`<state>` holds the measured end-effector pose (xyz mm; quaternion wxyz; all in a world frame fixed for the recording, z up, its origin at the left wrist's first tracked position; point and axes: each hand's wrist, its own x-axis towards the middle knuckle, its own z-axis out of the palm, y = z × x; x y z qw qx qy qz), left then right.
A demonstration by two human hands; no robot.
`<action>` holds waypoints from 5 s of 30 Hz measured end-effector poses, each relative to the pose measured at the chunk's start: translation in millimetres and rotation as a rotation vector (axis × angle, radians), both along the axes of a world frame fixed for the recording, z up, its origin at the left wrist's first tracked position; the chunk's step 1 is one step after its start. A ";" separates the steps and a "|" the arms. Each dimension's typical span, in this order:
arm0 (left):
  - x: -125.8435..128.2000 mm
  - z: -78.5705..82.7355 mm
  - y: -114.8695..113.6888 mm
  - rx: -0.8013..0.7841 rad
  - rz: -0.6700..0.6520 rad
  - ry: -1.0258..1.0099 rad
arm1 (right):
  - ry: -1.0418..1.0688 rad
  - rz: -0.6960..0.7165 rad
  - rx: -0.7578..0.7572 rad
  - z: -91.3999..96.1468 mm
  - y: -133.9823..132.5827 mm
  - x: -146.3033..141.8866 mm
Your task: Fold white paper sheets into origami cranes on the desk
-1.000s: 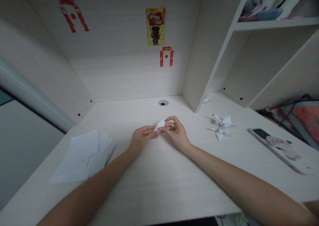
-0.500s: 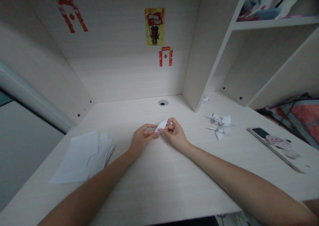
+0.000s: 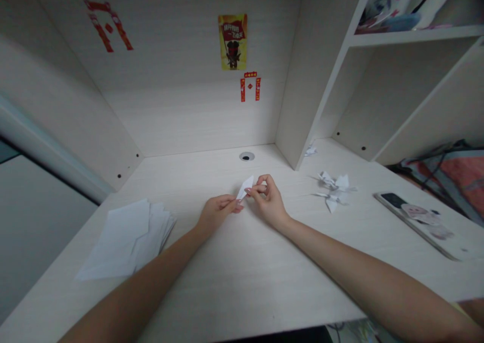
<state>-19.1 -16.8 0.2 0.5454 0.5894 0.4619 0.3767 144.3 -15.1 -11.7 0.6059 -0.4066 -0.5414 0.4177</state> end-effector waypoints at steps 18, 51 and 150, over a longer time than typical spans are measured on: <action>3.4 8.9 -7.3 0.069 -0.042 0.127 | -0.047 0.109 -0.146 -6.3 4.0 0.3; 3.3 9.4 -8.1 0.099 -0.077 0.171 | -0.012 -0.030 -0.197 -2.1 4.4 1.7; -7.7 -0.5 7.2 0.138 0.151 -0.072 | -0.682 0.184 0.115 2.0 -9.7 -0.7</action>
